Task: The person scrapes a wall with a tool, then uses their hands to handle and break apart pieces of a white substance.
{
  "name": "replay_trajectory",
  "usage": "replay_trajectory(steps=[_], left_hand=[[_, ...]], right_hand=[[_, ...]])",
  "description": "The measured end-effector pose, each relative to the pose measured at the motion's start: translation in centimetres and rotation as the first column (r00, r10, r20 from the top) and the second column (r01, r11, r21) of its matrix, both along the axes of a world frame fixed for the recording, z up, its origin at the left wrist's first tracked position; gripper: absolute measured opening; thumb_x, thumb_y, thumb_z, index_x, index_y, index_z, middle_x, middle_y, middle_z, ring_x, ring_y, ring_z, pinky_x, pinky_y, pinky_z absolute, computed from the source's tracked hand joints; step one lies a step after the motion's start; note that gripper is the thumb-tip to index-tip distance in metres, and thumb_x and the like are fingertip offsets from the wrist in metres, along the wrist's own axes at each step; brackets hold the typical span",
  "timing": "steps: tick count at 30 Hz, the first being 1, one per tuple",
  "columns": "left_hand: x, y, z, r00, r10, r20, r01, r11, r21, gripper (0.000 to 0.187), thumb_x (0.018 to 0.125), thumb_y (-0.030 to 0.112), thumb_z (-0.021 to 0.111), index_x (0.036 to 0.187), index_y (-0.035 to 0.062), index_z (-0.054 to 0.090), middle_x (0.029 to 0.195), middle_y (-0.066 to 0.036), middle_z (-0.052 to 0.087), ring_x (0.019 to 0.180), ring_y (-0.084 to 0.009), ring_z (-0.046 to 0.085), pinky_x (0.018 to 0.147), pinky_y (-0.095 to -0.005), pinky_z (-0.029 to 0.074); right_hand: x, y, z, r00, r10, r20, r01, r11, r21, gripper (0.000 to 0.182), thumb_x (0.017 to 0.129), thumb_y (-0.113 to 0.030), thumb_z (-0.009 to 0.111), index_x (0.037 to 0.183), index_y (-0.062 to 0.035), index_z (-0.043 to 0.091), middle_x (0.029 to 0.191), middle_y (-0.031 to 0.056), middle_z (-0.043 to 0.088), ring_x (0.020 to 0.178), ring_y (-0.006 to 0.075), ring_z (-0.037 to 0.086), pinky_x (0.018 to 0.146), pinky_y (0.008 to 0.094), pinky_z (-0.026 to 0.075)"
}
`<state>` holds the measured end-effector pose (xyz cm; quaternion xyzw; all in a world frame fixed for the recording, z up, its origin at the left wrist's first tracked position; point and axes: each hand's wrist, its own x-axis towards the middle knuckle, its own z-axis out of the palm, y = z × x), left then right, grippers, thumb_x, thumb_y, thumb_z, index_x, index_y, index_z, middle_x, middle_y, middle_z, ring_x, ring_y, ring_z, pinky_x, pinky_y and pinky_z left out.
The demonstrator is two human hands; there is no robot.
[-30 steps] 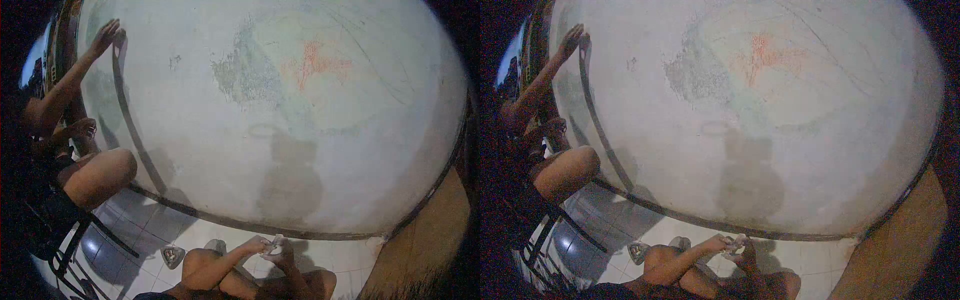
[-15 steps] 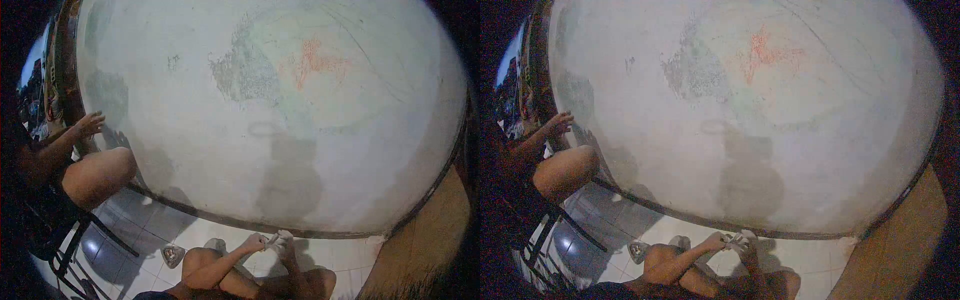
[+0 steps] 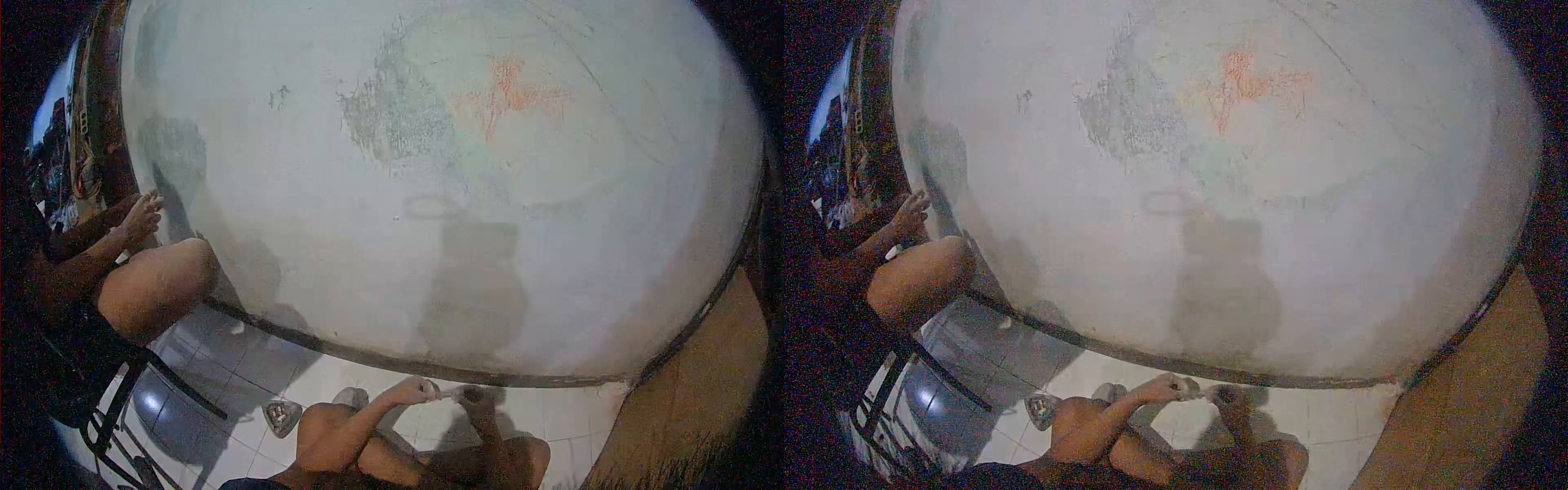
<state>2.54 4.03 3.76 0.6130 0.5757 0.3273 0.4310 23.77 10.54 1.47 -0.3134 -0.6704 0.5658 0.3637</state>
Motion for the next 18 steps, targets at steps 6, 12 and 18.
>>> replay_trajectory(steps=[6, 12, 18], left_hand=[[-0.5, 0.2, -1.1, 0.995, 0.073, 0.075, -0.069, 0.996, -0.064, 0.046, 0.076, 0.045, 0.065, 0.060, 0.0031, 0.056, 0.050, -0.001, 0.046, 0.050, -0.0101, 0.039, 0.047, -0.0296, 0.033], [-0.8, 0.7, -2.3, 0.991, 0.064, 0.114, -0.058, 0.997, -0.060, 0.024, 0.077, 0.028, 0.068, 0.072, 0.0046, 0.063, 0.069, -0.001, 0.060, 0.068, -0.0109, 0.052, 0.065, -0.0286, 0.043], [-0.3, 0.4, -1.9, 0.994, 0.041, 0.104, -0.054, 0.990, 0.129, 0.024, 0.075, 0.027, 0.067, 0.071, 0.0036, 0.061, 0.063, -0.001, 0.056, 0.060, -0.0100, 0.049, 0.058, -0.0282, 0.041]], right_hand=[[0.4, -1.1, 1.9, 0.966, -0.057, 0.252, 0.051, 0.998, 0.032, 0.021, 0.072, -0.011, 0.071, 0.089, -0.0006, 0.063, 0.083, 0.0071, 0.065, 0.076, 0.0145, 0.059, 0.070, 0.0286, 0.048], [0.0, -0.1, -3.0, 0.978, 0.161, 0.132, -0.162, 0.987, -0.003, 0.025, 0.071, -0.008, 0.071, 0.092, -0.0008, 0.062, 0.087, 0.0077, 0.064, 0.080, 0.0152, 0.058, 0.070, 0.0297, 0.048], [-1.4, -1.4, -4.7, 0.996, 0.035, -0.084, -0.055, 0.967, -0.250, 0.020, 0.075, -0.020, 0.069, 0.078, -0.0007, 0.062, 0.069, 0.0048, 0.058, 0.067, 0.0149, 0.054, 0.063, 0.0287, 0.046]])
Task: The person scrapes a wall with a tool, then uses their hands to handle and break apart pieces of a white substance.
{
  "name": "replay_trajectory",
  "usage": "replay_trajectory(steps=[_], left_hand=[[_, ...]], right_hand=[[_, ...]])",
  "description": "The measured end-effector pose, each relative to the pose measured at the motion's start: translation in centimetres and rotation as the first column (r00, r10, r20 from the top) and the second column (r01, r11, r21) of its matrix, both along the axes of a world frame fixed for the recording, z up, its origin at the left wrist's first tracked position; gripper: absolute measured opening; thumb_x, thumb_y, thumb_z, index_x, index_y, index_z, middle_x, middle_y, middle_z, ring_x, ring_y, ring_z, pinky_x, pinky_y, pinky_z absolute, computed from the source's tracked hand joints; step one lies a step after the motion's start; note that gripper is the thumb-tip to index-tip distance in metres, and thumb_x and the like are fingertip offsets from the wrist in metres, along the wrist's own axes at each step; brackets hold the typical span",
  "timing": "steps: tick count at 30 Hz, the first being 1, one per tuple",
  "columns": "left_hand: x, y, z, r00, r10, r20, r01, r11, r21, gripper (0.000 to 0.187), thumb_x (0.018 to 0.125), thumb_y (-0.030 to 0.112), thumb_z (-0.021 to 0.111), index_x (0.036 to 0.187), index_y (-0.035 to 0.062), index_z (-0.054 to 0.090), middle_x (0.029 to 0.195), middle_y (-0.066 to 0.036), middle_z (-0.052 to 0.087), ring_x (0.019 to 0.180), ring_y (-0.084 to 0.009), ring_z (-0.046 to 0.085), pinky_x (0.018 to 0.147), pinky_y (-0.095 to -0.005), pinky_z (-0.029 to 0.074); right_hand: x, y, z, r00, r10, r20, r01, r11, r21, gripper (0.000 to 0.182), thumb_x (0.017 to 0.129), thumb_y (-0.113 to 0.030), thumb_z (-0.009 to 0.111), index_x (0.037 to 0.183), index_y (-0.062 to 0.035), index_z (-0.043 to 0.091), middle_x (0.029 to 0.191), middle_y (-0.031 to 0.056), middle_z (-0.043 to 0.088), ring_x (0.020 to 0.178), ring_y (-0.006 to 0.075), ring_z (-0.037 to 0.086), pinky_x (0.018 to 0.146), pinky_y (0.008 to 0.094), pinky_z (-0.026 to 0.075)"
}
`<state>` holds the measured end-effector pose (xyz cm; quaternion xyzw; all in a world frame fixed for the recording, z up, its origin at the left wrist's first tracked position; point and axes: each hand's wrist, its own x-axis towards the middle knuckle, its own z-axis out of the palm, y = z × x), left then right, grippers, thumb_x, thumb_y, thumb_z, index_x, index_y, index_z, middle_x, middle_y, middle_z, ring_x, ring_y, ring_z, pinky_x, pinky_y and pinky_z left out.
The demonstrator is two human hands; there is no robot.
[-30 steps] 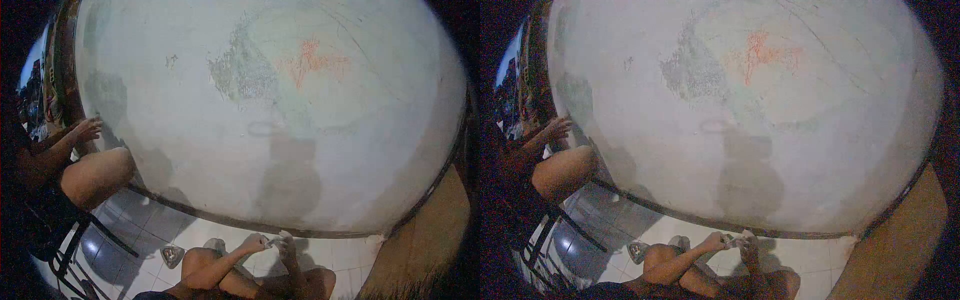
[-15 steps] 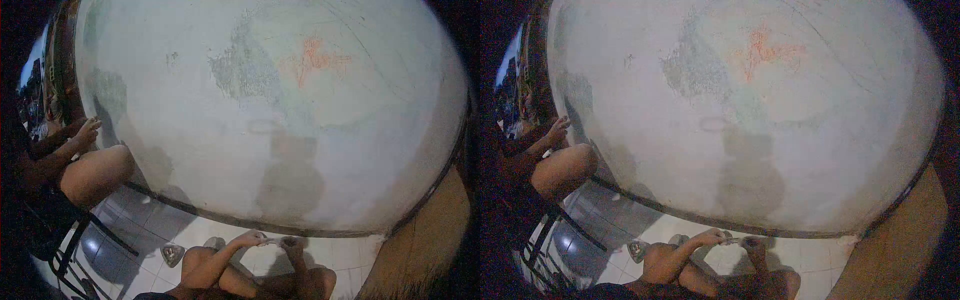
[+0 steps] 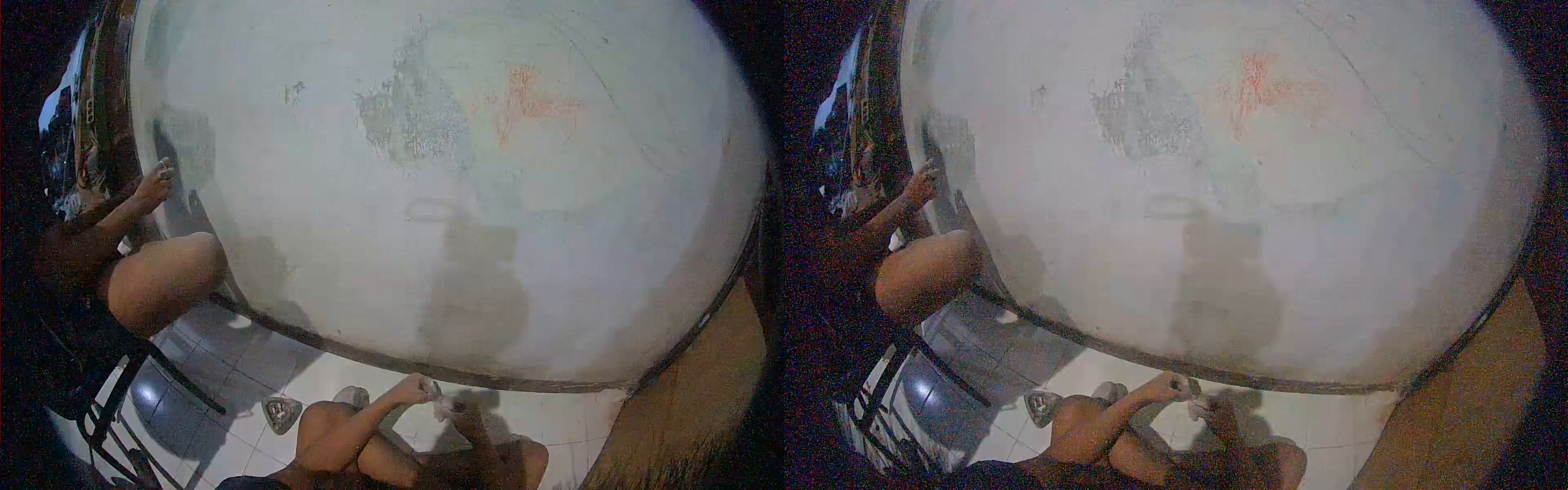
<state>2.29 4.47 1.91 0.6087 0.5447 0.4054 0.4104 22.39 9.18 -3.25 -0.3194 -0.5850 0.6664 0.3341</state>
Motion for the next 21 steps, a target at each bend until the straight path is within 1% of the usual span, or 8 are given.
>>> replay_trajectory(steps=[5, 7, 9, 11, 13, 15, 17, 21], left_hand=[[0.2, 0.3, 0.2, 1.000, 0.017, 0.013, -0.018, 0.999, 0.050, 0.028, 0.077, 0.031, 0.068, 0.069, 0.0048, 0.061, 0.055, 0.001, 0.050, 0.053, -0.0072, 0.043, 0.050, -0.0248, 0.036], [0.6, -0.6, 3.9, 0.941, 0.087, 0.327, -0.079, 0.996, -0.037, 0.022, 0.076, 0.029, 0.069, 0.074, 0.0080, 0.063, 0.059, 0.002, 0.052, 0.055, -0.0058, 0.045, 0.050, -0.0230, 0.036], [0.0, -0.2, 6.1, 0.930, 0.111, 0.350, -0.089, 0.993, -0.078, 0.025, 0.075, 0.033, 0.071, 0.078, 0.0085, 0.064, 0.062, 0.003, 0.055, 0.057, -0.0051, 0.048, 0.051, -0.0224, 0.039], [-0.3, -0.8, 8.5, 0.913, 0.244, 0.328, -0.198, 0.966, -0.166, 0.029, 0.076, 0.036, 0.071, 0.079, 0.0077, 0.064, 0.061, 0.003, 0.054, 0.056, -0.0055, 0.049, 0.052, -0.0219, 0.039], [-0.7, 0.1, 6.4, 0.904, 0.258, 0.341, -0.213, 0.963, -0.164, 0.033, 0.077, 0.038, 0.070, 0.076, 0.0061, 0.063, 0.061, 0.003, 0.056, 0.057, -0.0056, 0.050, 0.052, -0.0225, 0.040], [-1.0, 0.5, 5.0, 0.951, 0.260, 0.165, -0.245, 0.964, -0.105, 0.035, 0.077, 0.040, 0.068, 0.070, 0.0060, 0.061, 0.059, 0.001, 0.056, 0.056, -0.0056, 0.050, 0.053, -0.0232, 0.041], [-1.2, -0.1, 4.7, 0.962, 0.105, 0.252, -0.103, 0.994, -0.020, 0.040, 0.075, 0.042, 0.068, 0.066, 0.0036, 0.059, 0.058, -0.005, 0.056, 0.054, -0.0098, 0.052, 0.055, -0.0268, 0.044], [-1.1, 0.2, 4.3, 0.975, 0.090, -0.203, -0.087, 0.996, 0.024, 0.042, 0.073, 0.045, 0.065, 0.070, 0.0037, 0.059, 0.069, -0.014, 0.060, 0.064, -0.0302, 0.057, 0.061, -0.0390, 0.045]], right_hand=[[-0.1, -0.5, 3.9, 0.995, -0.027, 0.092, 0.006, 0.975, 0.224, 0.020, 0.077, -0.017, 0.066, 0.075, 0.0011, 0.060, 0.069, 0.0085, 0.059, 0.062, 0.0170, 0.055, 0.061, 0.0304, 0.046], [-0.3, -0.4, 5.7, 0.990, -0.051, 0.134, 0.006, 0.948, 0.317, 0.020, 0.078, -0.017, 0.065, 0.073, 0.0018, 0.059, 0.070, 0.0100, 0.059, 0.061, 0.0179, 0.055, 0.061, 0.0310, 0.046], [-0.1, 2.0, 8.3, 0.849, -0.363, 0.384, 0.006, 0.734, 0.680, 0.020, 0.078, -0.017, 0.065, 0.076, 0.0022, 0.061, 0.071, 0.0096, 0.061, 0.064, 0.0163, 0.056, 0.063, 0.0297, 0.046], [-2.0, 2.2, 15.6, 0.878, -0.477, 0.027, 0.347, 0.676, 0.650, 0.019, 0.077, -0.018, 0.067, 0.077, 0.0004, 0.063, 0.073, 0.0089, 0.062, 0.067, 0.0164, 0.056, 0.062, 0.0318, 0.044], [-3.9, 2.1, 23.3, 0.826, -0.563, -0.031, 0.386, 0.524, 0.759, 0.010, 0.075, -0.008, 0.065, 0.074, -0.0011, 0.059, 0.073, 0.0093, 0.057, 0.067, 0.0213, 0.055, 0.062, 0.0316, 0.045], [-6.1, 3.2, 29.8, 0.766, -0.606, -0.216, 0.422, 0.219, 0.880, 0.009, 0.075, -0.008, 0.067, 0.078, -0.0013, 0.062, 0.073, 0.0098, 0.057, 0.067, 0.0222, 0.055, 0.059, 0.0317, 0.044], [-8.6, 2.9, 36.1, 0.747, -0.537, -0.392, 0.448, -0.029, 0.893, 0.009, 0.075, -0.007, 0.066, 0.084, -0.0030, 0.066, 0.072, 0.0097, 0.055, 0.066, 0.0218, 0.054, 0.057, 0.0320, 0.043], [-13.1, 3.9, 43.1, 0.754, -0.392, -0.527, 0.475, -0.231, 0.850, 0.014, 0.076, -0.001, 0.064, 0.089, -0.0024, 0.066, 0.070, 0.0090, 0.050, 0.061, 0.0213, 0.050, 0.054, 0.0321, 0.042]])
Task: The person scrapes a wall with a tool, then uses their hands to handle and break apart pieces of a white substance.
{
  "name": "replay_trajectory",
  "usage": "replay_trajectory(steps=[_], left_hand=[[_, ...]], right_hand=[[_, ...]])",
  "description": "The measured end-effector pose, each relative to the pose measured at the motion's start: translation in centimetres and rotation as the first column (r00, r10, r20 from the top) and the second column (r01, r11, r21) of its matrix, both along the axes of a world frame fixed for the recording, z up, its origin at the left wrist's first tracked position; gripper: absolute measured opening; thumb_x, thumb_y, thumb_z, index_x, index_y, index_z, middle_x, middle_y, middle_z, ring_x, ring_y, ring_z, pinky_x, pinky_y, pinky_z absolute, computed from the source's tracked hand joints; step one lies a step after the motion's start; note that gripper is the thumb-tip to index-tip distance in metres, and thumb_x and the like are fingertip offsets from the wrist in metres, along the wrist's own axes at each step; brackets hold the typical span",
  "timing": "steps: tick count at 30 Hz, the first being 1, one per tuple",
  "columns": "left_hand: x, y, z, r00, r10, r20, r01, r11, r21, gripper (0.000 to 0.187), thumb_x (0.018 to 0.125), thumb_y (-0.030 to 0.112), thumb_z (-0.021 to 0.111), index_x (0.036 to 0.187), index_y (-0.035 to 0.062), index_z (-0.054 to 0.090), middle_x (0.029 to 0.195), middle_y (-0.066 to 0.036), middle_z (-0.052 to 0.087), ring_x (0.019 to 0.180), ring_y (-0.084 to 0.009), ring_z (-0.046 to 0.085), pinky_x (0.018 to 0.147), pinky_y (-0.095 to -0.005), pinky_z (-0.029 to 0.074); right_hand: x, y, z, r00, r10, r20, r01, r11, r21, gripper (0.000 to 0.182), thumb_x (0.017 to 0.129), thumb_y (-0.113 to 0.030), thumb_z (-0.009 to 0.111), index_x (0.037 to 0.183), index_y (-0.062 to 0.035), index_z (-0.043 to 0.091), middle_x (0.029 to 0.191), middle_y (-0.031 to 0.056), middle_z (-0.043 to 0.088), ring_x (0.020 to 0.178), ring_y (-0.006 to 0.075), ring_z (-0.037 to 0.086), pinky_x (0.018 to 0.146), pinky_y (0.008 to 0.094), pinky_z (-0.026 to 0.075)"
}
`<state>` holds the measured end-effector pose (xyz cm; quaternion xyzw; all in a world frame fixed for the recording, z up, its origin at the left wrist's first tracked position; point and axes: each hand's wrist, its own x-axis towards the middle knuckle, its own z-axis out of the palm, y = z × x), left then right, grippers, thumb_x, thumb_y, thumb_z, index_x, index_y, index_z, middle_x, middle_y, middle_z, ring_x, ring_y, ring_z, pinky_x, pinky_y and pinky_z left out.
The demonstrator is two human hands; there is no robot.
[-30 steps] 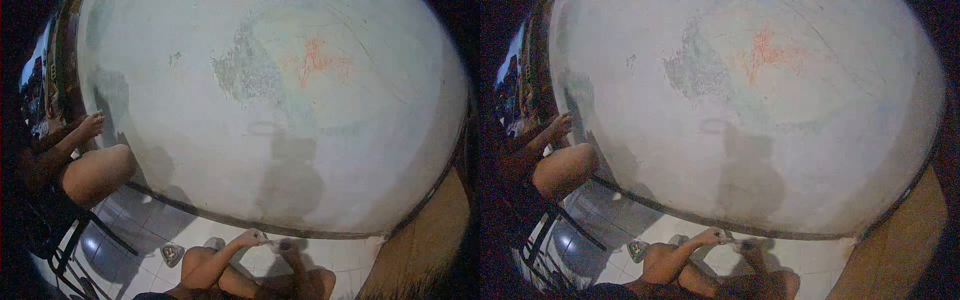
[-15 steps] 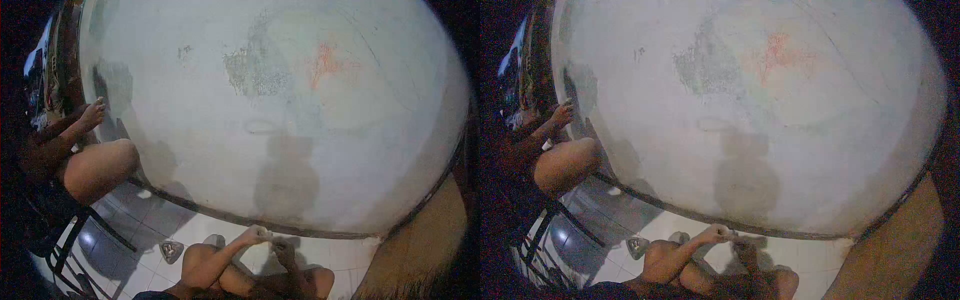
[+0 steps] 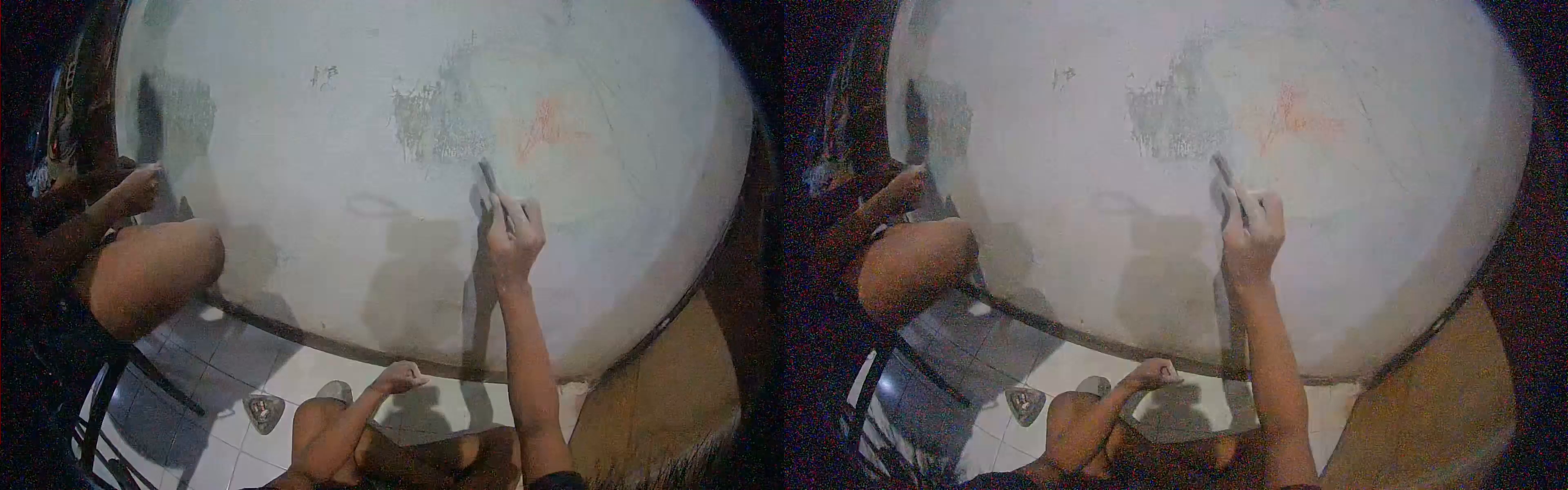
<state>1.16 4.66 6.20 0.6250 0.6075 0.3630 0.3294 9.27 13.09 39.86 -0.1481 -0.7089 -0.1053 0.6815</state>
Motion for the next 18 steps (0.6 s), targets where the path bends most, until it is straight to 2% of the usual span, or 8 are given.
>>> replay_trajectory(steps=[4, 6, 7, 9, 12, 14, 16, 18], left_hand=[[-0.5, 0.1, -2.9, 0.994, -0.082, -0.074, 0.090, 0.989, 0.115, 0.043, 0.074, 0.048, 0.061, 0.072, 0.0059, 0.057, 0.072, -0.015, 0.059, 0.073, -0.0337, 0.058, 0.066, -0.0420, 0.045], [-0.4, 0.7, -5.6, 0.986, -0.115, -0.119, 0.146, 0.942, 0.302, 0.043, 0.075, 0.049, 0.058, 0.076, 0.0061, 0.058, 0.071, -0.015, 0.058, 0.073, -0.0335, 0.058, 0.068, -0.0433, 0.046], [-0.3, 0.7, -5.7, 0.986, -0.114, -0.121, 0.146, 0.941, 0.304, 0.043, 0.075, 0.049, 0.058, 0.076, 0.0061, 0.058, 0.071, -0.015, 0.058, 0.073, -0.0335, 0.058, 0.068, -0.0433, 0.046], [0.0, 0.5, -6.0, 0.894, -0.182, -0.409, 0.274, 0.945, 0.179, 0.045, 0.075, 0.051, 0.056, 0.083, 0.0067, 0.060, 0.079, -0.016, 0.061, 0.077, -0.0333, 0.060, 0.070, -0.0437, 0.047], [0.2, -0.4, -5.0, 0.895, -0.192, -0.402, 0.218, 0.976, 0.018, 0.044, 0.077, 0.050, 0.055, 0.090, 0.0079, 0.063, 0.086, -0.015, 0.063, 0.082, -0.0326, 0.061, 0.073, -0.0424, 0.048], [0.0, -1.3, -3.6, 0.895, -0.212, -0.392, 0.235, 0.972, 0.010, 0.047, 0.076, 0.051, 0.056, 0.089, 0.0068, 0.063, 0.089, -0.016, 0.063, 0.084, -0.0343, 0.060, 0.075, -0.0438, 0.047], [-0.2, -2.2, -2.1, 0.893, -0.243, -0.379, 0.265, 0.964, 0.006, 0.052, 0.073, 0.054, 0.057, 0.088, 0.0047, 0.063, 0.094, -0.019, 0.062, 0.088, -0.0376, 0.058, 0.081, -0.0465, 0.045], [-0.1, -2.0, -2.7, 0.872, -0.230, -0.432, 0.237, 0.971, -0.037, 0.052, 0.073, 0.054, 0.057, 0.088, 0.0050, 0.063, 0.094, -0.019, 0.062, 0.089, -0.0367, 0.058, 0.081, -0.0464, 0.045]], right_hand=[[-2.9, 0.5, 3.0, 0.994, -0.102, 0.025, 0.098, 0.987, 0.130, 0.009, 0.076, -0.002, 0.065, 0.084, 0.0005, 0.066, 0.068, 0.0082, 0.051, 0.059, 0.0175, 0.050, 0.051, 0.0295, 0.040], [-3.7, 1.1, 4.1, 0.995, -0.069, 0.065, 0.061, 0.990, 0.125, 0.019, 0.071, 0.004, 0.062, 0.089, -0.0016, 0.065, 0.070, 0.0096, 0.048, 0.063, 0.0232, 0.050, 0.055, 0.0341, 0.041], [-4.3, 0.3, 4.6, 0.999, -0.036, 0.033, 0.032, 0.995, 0.097, 0.023, 0.067, 0.009, 0.060, 0.087, -0.0003, 0.063, 0.071, 0.0106, 0.048, 0.066, 0.0257, 0.050, 0.058, 0.0359, 0.041], [-4.3, 0.4, 4.6, 0.999, -0.035, 0.039, 0.029, 0.988, 0.151, 0.023, 0.066, 0.010, 0.059, 0.086, 0.0001, 0.062, 0.071, 0.0109, 0.048, 0.067, 0.0262, 0.050, 0.059, 0.0362, 0.041], [-3.5, 0.8, 2.6, 0.996, -0.079, 0.051, 0.068, 0.980, 0.188, 0.022, 0.066, 0.011, 0.058, 0.085, 0.0008, 0.061, 0.071, 0.0114, 0.049, 0.067, 0.0269, 0.050, 0.060, 0.0368, 0.042], [-2.6, 0.8, 0.7, 0.991, -0.124, 0.052, 0.112, 0.976, 0.187, 0.021, 0.066, 0.011, 0.058, 0.085, 0.0011, 0.060, 0.072, 0.0116, 0.049, 0.067, 0.0271, 0.050, 0.060, 0.0371, 0.042], [-2.1, 0.9, -0.9, 0.994, -0.105, 0.029, 0.097, 0.975, 0.200, 0.010, 0.072, 0.007, 0.063, 0.079, 0.0004, 0.060, 0.064, 0.0081, 0.047, 0.059, 0.0214, 0.047, 0.053, 0.0326, 0.039], [-2.3, 1.1, -0.9, 0.997, -0.081, 0.005, 0.078, 0.970, 0.232, 0.014, 0.069, 0.010, 0.062, 0.079, 0.0002, 0.060, 0.064, 0.0086, 0.047, 0.059, 0.0220, 0.048, 0.052, 0.0334, 0.039]])
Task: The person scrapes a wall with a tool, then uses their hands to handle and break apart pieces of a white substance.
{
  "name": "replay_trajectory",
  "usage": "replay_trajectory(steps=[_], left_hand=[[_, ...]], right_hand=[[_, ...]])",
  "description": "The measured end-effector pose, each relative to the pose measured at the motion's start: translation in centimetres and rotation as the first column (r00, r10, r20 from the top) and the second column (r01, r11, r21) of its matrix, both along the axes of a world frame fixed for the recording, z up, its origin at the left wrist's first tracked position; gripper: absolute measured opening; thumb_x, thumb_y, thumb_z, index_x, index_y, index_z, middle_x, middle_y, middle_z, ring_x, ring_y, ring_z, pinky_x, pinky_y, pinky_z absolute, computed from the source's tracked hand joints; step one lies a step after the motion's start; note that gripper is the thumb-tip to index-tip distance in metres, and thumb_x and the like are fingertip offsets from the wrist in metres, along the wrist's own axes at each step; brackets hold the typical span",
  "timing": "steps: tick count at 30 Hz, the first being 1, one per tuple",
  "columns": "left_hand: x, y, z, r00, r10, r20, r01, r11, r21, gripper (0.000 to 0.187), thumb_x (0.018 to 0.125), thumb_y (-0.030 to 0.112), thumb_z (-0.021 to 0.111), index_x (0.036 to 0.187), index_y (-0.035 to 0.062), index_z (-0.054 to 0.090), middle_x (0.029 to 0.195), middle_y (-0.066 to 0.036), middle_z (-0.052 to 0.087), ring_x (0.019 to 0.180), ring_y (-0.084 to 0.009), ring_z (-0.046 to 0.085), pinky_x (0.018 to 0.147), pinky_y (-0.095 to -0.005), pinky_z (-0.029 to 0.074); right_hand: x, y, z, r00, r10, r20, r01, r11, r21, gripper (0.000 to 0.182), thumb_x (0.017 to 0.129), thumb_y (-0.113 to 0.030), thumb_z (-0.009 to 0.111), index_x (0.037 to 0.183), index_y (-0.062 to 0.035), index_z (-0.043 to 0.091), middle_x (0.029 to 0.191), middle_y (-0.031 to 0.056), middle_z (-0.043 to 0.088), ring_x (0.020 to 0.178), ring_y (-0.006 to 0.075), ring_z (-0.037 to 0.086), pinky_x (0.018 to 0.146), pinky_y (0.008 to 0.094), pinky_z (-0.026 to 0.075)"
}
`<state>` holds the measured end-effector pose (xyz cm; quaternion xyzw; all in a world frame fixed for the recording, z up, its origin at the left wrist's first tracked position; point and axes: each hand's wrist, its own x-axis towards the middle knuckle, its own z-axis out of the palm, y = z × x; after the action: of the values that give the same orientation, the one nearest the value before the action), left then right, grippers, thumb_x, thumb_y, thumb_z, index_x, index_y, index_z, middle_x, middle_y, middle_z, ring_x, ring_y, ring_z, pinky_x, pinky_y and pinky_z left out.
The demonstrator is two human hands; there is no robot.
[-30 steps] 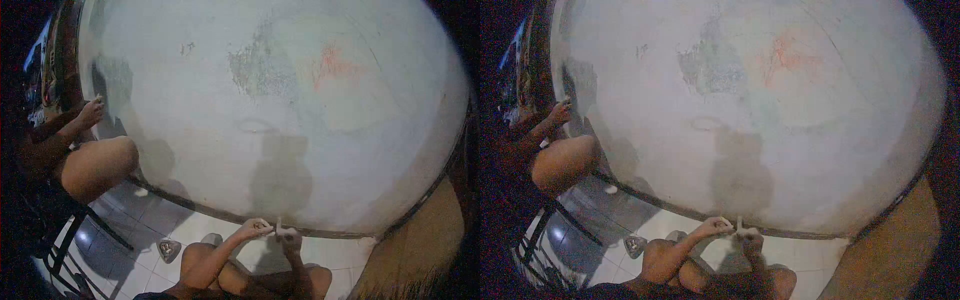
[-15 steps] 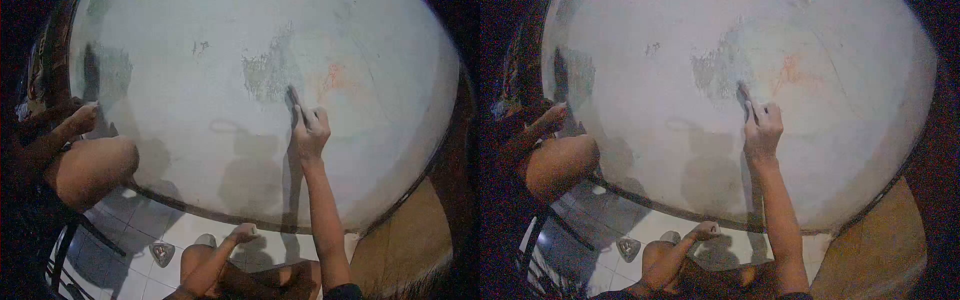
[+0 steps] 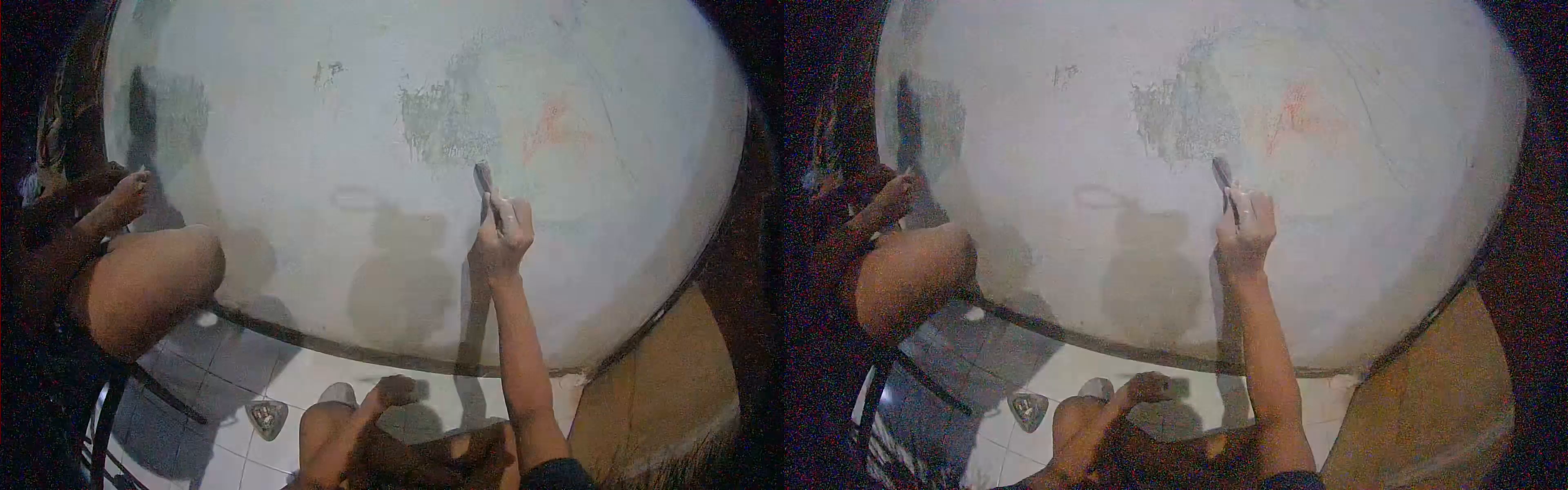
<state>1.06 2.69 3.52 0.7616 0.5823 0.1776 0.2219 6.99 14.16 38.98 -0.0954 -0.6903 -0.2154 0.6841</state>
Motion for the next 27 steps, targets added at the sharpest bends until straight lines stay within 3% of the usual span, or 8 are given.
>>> replay_trajectory(steps=[2, 5, 8, 13, 16, 20, 24, 27], left_hand=[[-0.2, -0.1, -0.2, 0.997, 0.026, -0.073, -0.028, 0.999, -0.031, 0.053, 0.072, 0.055, 0.057, 0.089, 0.0052, 0.063, 0.094, -0.019, 0.062, 0.090, -0.0358, 0.059, 0.081, -0.0463, 0.045], [-0.1, -0.3, 1.8, 0.997, -0.046, -0.064, 0.048, 0.998, 0.031, 0.048, 0.076, 0.049, 0.058, 0.100, 0.0075, 0.061, 0.091, -0.014, 0.064, 0.082, -0.0343, 0.061, 0.074, -0.0423, 0.049], [-0.5, 0.4, 0.5, 0.974, -0.112, -0.199, 0.087, 0.987, -0.132, 0.048, 0.076, 0.048, 0.058, 0.107, 0.0112, 0.058, 0.095, -0.015, 0.063, 0.087, -0.0326, 0.061, 0.076, -0.0424, 0.048], [-1.2, -0.1, -4.5, 0.989, 0.149, -0.013, -0.149, 0.989, 0.008, 0.050, 0.075, 0.050, 0.059, 0.108, 0.0110, 0.057, 0.101, -0.015, 0.062, 0.094, -0.0320, 0.059, 0.080, -0.0436, 0.047], [-1.0, -1.1, 0.6, 0.973, 0.111, -0.203, -0.152, 0.969, -0.197, 0.058, 0.075, 0.055, 0.055, 0.113, 0.0111, 0.055, 0.114, -0.015, 0.057, 0.103, -0.0325, 0.055, 0.087, -0.0431, 0.044], [-1.5, -1.1, -2.3, 0.990, 0.116, -0.077, -0.121, 0.991, -0.065, 0.062, 0.074, 0.059, 0.055, 0.117, 0.0140, 0.054, 0.117, -0.014, 0.055, 0.105, -0.0318, 0.054, 0.090, -0.0422, 0.042], [-1.6, -0.9, -1.9, 0.986, 0.133, -0.099, -0.152, 0.967, -0.205, 0.063, 0.072, 0.061, 0.055, 0.112, 0.0129, 0.057, 0.113, -0.013, 0.058, 0.104, -0.0313, 0.055, 0.089, -0.0416, 0.043], [-1.4, -1.6, 1.7, 0.982, 0.143, -0.121, -0.174, 0.935, -0.310, 0.064, 0.070, 0.060, 0.059, 0.113, 0.0143, 0.056, 0.111, -0.014, 0.059, 0.103, -0.0321, 0.055, 0.086, -0.0428, 0.045]], right_hand=[[-0.3, 0.7, 0.6, 0.998, 0.021, 0.066, -0.018, 0.999, -0.051, 0.026, 0.061, 0.007, 0.053, 0.086, 0.0019, 0.059, 0.074, 0.0135, 0.052, 0.068, 0.0301, 0.050, 0.061, 0.0383, 0.042], [-2.4, -0.4, 5.1, 0.993, 0.105, 0.060, -0.101, 0.993, -0.063, 0.027, 0.059, 0.005, 0.050, 0.085, 0.0023, 0.059, 0.075, 0.0137, 0.050, 0.069, 0.0308, 0.050, 0.062, 0.0390, 0.041], [-2.8, -0.5, 6.3, 0.990, 0.117, 0.077, -0.112, 0.991, -0.068, 0.026, 0.059, 0.005, 0.050, 0.084, 0.0022, 0.059, 0.074, 0.0136, 0.049, 0.070, 0.0308, 0.049, 0.063, 0.0384, 0.041], [0.0, 0.8, 0.6, 0.995, 0.028, 0.092, -0.020, 0.996, -0.085, 0.027, 0.058, 0.006, 0.053, 0.083, 0.0015, 0.060, 0.072, 0.0128, 0.047, 0.066, 0.0295, 0.048, 0.058, 0.0380, 0.041], [1.0, 1.0, -1.2, 0.997, 0.036, 0.064, -0.028, 0.992, -0.123, 0.025, 0.058, 0.006, 0.053, 0.082, 0.0014, 0.059, 0.070, 0.0125, 0.046, 0.064, 0.0287, 0.048, 0.056, 0.0376, 0.040], [-0.8, 1.0, 1.9, 0.998, 0.007, 0.059, -0.007, 1.000, -0.007, 0.025, 0.058, 0.007, 0.054, 0.082, 0.0014, 0.059, 0.068, 0.0121, 0.045, 0.064, 0.0281, 0.047, 0.056, 0.0380, 0.040], [-3.6, -0.4, 6.8, 0.996, 0.091, 0.014, -0.091, 0.996, -0.022, 0.023, 0.059, 0.007, 0.054, 0.081, 0.0017, 0.059, 0.069, 0.0114, 0.045, 0.066, 0.0279, 0.047, 0.057, 0.0378, 0.040], [-2.5, -0.5, 4.8, 0.994, 0.107, 0.006, -0.107, 0.992, -0.063, 0.018, 0.062, 0.007, 0.055, 0.079, 0.0026, 0.058, 0.070, 0.0112, 0.045, 0.067, 0.0269, 0.048, 0.057, 0.0365, 0.039]])
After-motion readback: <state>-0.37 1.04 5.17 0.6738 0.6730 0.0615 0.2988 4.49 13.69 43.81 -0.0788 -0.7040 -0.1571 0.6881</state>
